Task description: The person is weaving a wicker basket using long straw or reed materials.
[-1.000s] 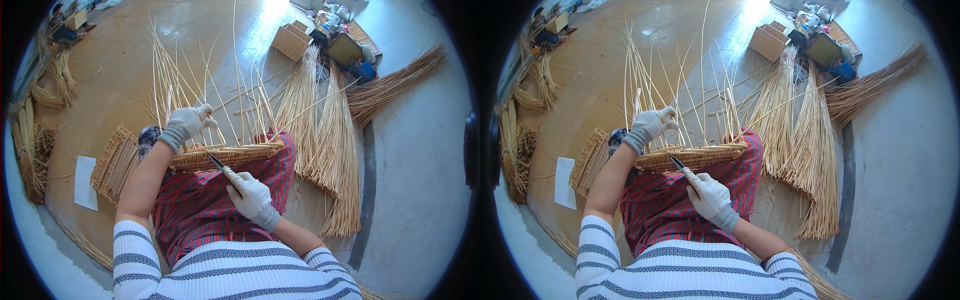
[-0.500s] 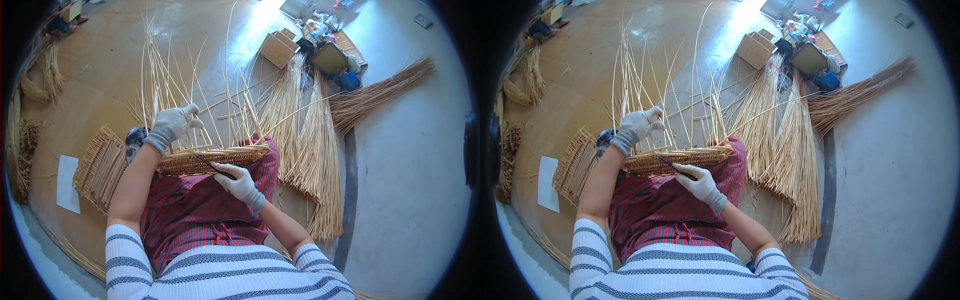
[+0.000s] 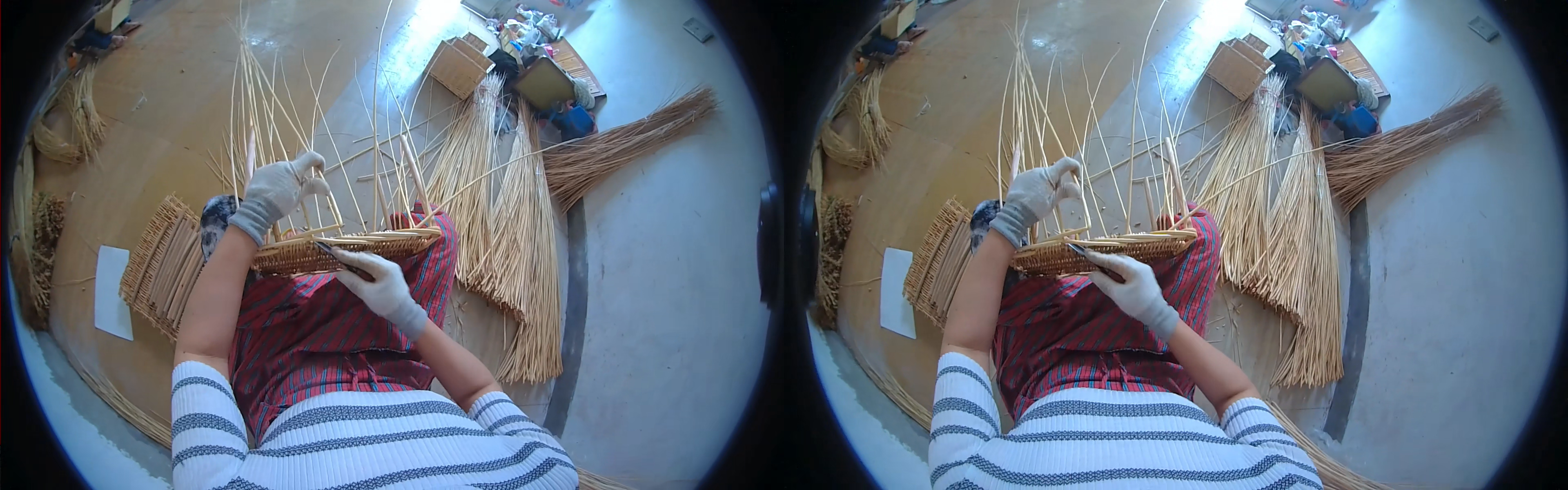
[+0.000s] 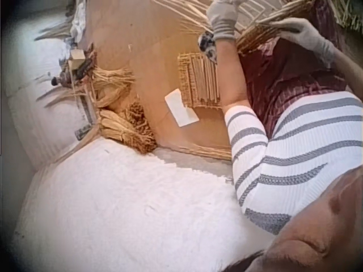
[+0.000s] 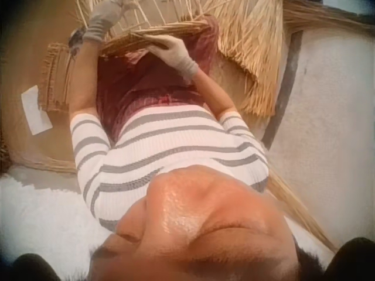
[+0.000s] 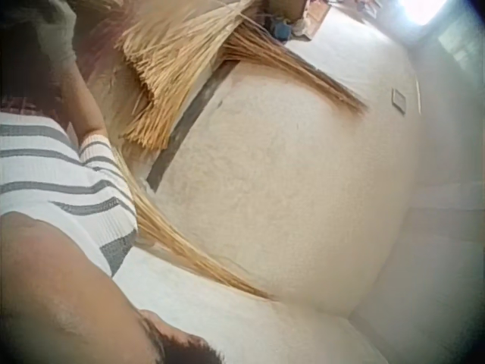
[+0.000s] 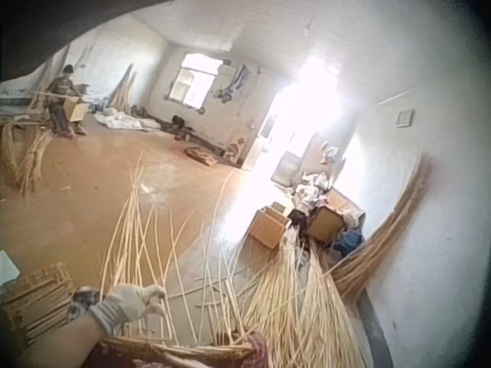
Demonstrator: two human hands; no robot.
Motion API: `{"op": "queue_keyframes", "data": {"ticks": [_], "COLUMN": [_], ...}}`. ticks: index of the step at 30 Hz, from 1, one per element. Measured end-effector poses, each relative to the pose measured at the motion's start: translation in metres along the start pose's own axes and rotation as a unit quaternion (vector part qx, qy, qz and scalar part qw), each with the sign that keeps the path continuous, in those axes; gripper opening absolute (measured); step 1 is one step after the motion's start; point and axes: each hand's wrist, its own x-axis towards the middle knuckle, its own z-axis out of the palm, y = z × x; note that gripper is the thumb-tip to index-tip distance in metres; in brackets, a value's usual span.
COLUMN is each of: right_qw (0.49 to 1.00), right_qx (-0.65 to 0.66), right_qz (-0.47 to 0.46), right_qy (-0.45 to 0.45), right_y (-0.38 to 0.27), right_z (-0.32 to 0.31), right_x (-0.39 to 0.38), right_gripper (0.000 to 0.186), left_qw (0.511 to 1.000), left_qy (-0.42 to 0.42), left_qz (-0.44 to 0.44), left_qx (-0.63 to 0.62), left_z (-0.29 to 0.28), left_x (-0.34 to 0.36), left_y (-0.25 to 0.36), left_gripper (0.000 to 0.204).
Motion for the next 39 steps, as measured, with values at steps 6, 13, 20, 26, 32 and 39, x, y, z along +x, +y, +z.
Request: {"op": "queue_keyframes", "data": {"ticks": [6, 13, 20, 26, 32, 39], "right_qw": [0.982, 0.945, 0.946, 0.935, 0.95, 0.94], "right_qx": [-0.163, -0.324, -0.314, -0.354, -0.307, -0.338], "right_qz": [0.099, 0.008, -0.027, 0.001, 0.038, 0.038], "right_qy": [0.017, 0.043, 0.074, 0.014, 0.047, 0.034], "right_y": [-0.041, -0.035, -0.043, -0.047, -0.046, -0.045], "right_z": [-0.054, -0.042, -0.039, -0.024, -0.038, -0.028], "right_x": [-0.039, -0.04, -0.038, -0.031, -0.047, -0.035], "right_gripper": [0.036, 0.033, 0.033, 0.037, 0.037, 0.036], "left_qw": [0.999, 0.998, 0.998, 0.999, 0.999, 1.0], "left_qy": [-0.019, -0.04, -0.024, -0.003, -0.003, 0.007], "left_qz": [-0.044, -0.047, -0.041, -0.033, -0.035, -0.023], "left_qx": [0.014, 0.011, 0.027, 0.005, -0.02, -0.011], "left_z": [-0.004, -0.007, -0.004, -0.002, -0.001, 0.002], "left_x": [0.001, 0.003, 0.002, -0.002, -0.002, -0.001], "left_y": [0.007, 0.012, 0.011, 0.011, 0.009, 0.008], "left_gripper": [0.05, 0.05, 0.048, 0.048, 0.05, 0.047]}}
